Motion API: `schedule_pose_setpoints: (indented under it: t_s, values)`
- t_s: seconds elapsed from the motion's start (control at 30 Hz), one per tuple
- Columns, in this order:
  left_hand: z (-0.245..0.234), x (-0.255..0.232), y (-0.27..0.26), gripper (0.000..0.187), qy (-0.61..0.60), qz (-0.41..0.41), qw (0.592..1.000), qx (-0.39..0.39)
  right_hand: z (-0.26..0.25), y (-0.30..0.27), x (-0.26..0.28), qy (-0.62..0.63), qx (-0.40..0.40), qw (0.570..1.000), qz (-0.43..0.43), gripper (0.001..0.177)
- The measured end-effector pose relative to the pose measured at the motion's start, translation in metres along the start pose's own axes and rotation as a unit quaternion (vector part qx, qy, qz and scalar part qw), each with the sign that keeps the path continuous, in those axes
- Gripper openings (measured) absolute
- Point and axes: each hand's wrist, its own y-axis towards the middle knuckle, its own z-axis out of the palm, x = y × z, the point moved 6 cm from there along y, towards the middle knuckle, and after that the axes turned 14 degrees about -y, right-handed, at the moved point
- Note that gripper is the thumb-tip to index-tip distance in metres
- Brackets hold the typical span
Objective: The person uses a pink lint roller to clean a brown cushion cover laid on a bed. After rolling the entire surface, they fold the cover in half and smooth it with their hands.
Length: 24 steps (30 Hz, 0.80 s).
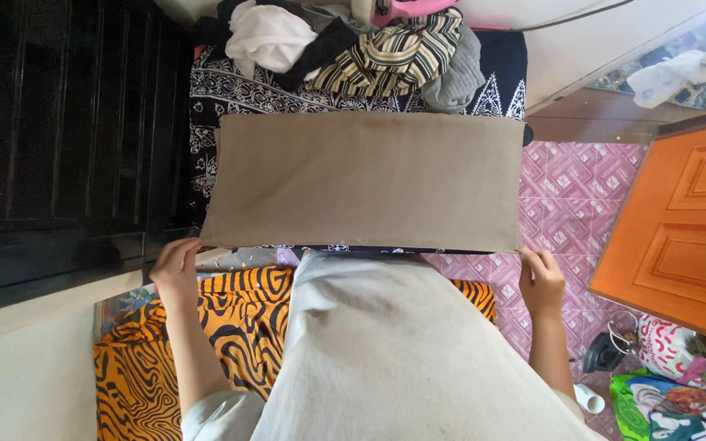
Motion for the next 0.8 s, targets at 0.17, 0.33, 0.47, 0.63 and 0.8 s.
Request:
schedule_pose_setpoints:
  t_s: [0.17,0.33,0.47,0.63,0.8]
  values:
    - [-0.004,0.005,-0.009,0.011,0.035,-0.001,0.999,0.025,0.0,-0.002,0.001,-0.004,0.006,1.0,0.016,0.013]
    - [0.01,0.036,-0.015,0.015,0.115,-0.113,0.984,0.081,0.009,0.004,0.004,0.025,0.085,0.995,0.043,0.01]
    - [0.039,0.03,0.011,0.019,0.124,-0.115,0.985,-0.019,0.016,0.042,0.023,-0.022,0.028,0.999,0.016,0.024]
    - [0.154,-0.045,0.052,0.027,0.078,0.052,0.995,-0.024,0.054,0.116,0.105,0.022,-0.02,0.999,-0.032,0.05]
    - [0.262,-0.088,0.086,0.051,0.1,0.116,0.975,0.158,0.109,0.144,0.228,-0.026,0.082,0.967,-0.24,0.07]
